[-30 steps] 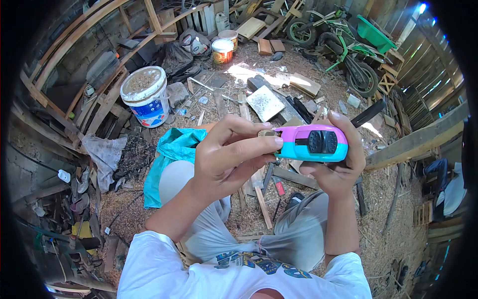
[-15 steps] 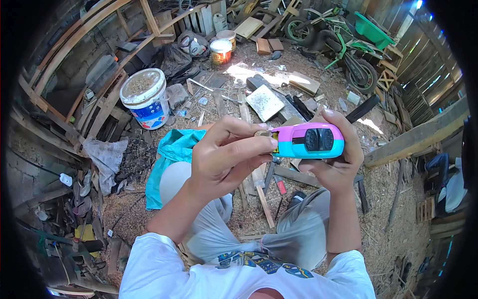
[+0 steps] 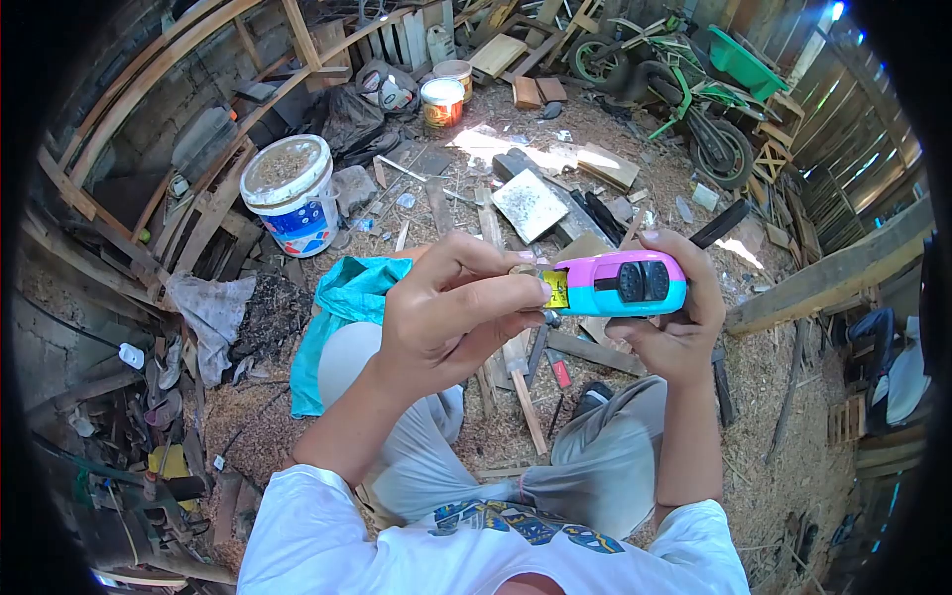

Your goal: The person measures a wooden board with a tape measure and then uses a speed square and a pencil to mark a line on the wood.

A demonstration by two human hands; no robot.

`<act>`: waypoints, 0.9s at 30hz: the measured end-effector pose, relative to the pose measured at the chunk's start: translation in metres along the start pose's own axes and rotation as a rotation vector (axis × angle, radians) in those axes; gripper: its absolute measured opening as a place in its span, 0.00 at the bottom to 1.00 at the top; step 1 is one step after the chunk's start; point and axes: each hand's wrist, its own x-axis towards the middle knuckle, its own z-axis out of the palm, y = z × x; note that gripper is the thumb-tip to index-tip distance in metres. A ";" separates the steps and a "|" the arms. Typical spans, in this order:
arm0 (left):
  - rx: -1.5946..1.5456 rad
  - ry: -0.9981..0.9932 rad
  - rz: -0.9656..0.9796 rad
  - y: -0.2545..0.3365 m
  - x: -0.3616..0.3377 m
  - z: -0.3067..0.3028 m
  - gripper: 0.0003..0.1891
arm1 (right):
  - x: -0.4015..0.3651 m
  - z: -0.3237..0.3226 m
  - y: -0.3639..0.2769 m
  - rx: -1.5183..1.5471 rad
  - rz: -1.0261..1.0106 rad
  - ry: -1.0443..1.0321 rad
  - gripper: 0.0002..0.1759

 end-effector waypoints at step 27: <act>-0.007 0.038 -0.153 -0.014 -0.031 0.019 0.19 | -0.019 -0.041 0.009 -0.297 0.288 -0.289 0.35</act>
